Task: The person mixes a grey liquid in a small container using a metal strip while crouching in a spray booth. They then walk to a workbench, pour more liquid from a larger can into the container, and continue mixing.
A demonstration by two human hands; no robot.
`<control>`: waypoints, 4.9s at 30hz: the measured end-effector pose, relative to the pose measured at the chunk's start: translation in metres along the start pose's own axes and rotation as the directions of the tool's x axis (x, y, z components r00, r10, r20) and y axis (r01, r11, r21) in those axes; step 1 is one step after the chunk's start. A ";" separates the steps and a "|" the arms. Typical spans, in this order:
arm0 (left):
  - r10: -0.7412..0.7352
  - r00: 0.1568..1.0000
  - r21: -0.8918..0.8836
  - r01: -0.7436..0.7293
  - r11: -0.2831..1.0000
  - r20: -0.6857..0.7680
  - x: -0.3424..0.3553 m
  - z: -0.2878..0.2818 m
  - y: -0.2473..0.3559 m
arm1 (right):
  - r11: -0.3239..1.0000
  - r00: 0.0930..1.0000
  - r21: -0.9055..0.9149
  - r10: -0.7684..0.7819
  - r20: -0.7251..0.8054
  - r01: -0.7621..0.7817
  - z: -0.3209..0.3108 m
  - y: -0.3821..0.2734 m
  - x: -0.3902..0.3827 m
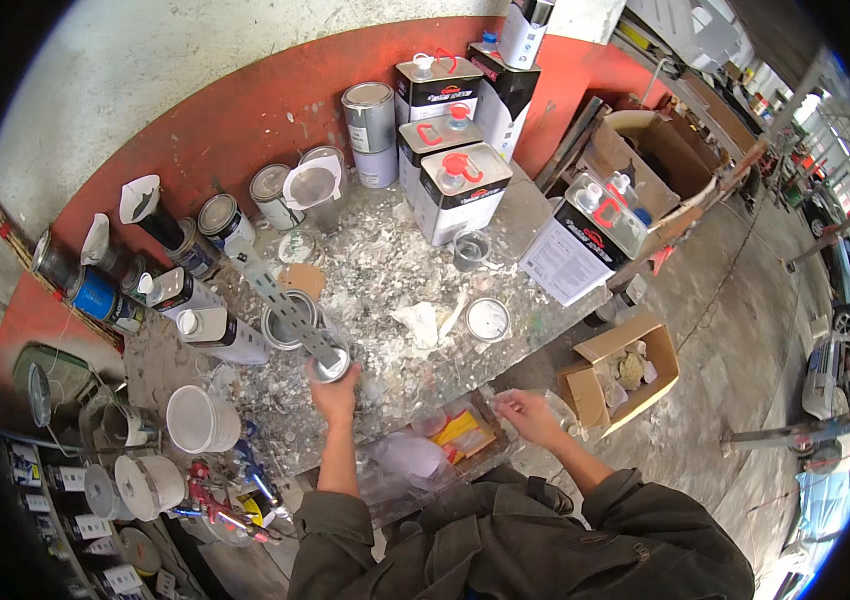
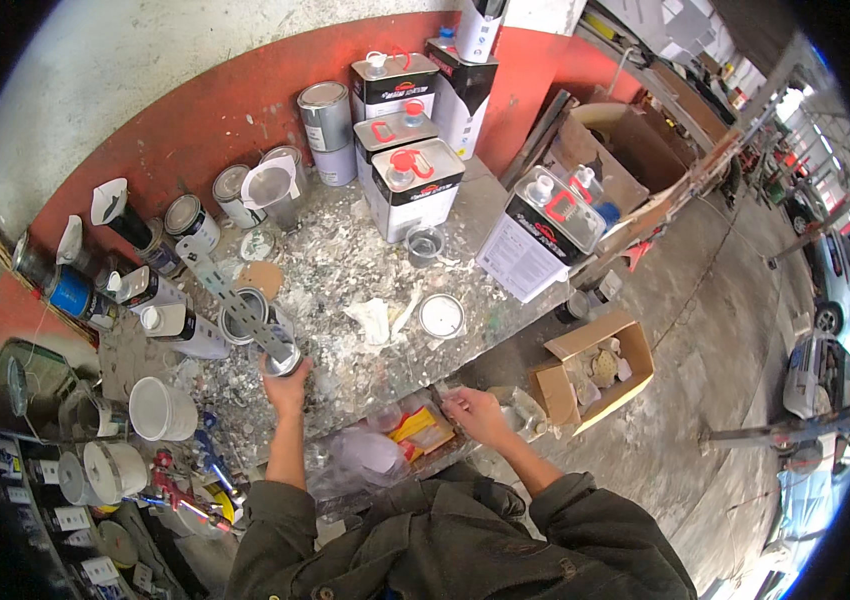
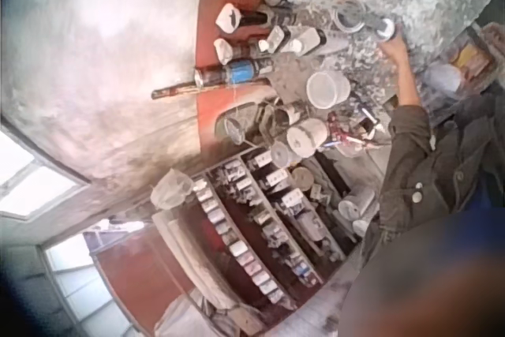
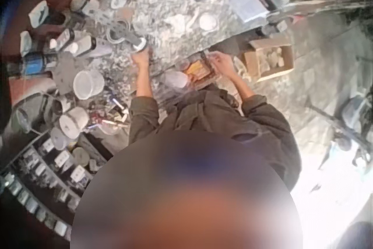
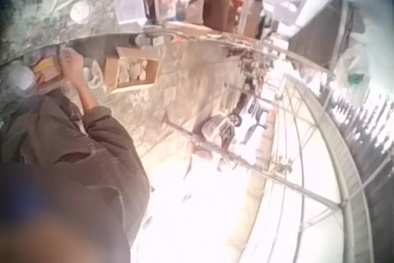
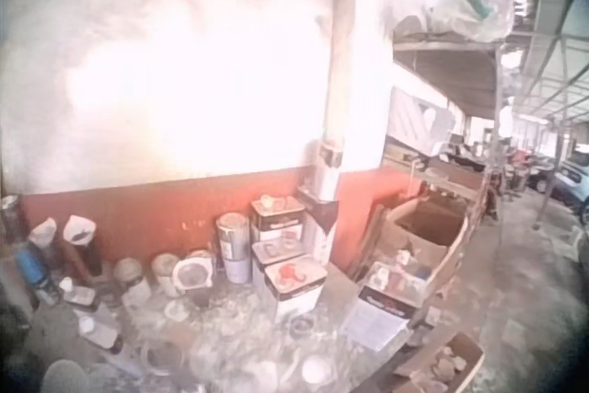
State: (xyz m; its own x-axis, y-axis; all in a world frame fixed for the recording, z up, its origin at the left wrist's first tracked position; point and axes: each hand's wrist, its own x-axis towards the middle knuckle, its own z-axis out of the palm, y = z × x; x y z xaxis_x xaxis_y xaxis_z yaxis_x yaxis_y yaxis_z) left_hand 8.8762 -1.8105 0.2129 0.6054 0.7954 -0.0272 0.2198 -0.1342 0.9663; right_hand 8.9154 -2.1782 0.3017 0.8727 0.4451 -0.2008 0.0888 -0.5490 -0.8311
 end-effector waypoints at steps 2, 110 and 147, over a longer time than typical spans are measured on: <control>0.015 0.998 -0.017 -0.016 1.000 -0.062 -0.004 0.004 0.004 | 0.999 0.998 0.002 0.037 0.054 -0.038 -0.017 -0.003 0.018; -0.039 0.972 -0.265 0.102 0.959 0.232 -0.124 0.029 0.140 | 0.914 0.828 0.143 -0.267 -0.493 0.380 -0.217 -0.001 0.133; 0.094 0.969 -0.214 -0.045 0.976 0.227 -0.111 0.076 0.103 | 0.668 0.849 -0.524 -0.402 0.344 0.528 -0.185 -0.183 0.058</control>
State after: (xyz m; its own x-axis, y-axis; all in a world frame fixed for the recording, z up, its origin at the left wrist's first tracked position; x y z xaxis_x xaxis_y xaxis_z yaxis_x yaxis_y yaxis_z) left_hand 8.8897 -1.9569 0.2960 0.7812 0.6242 0.0067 0.0236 -0.0402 0.9989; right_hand 9.0390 -2.1827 0.5378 0.5401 0.8415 -0.0149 0.7719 -0.5022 -0.3899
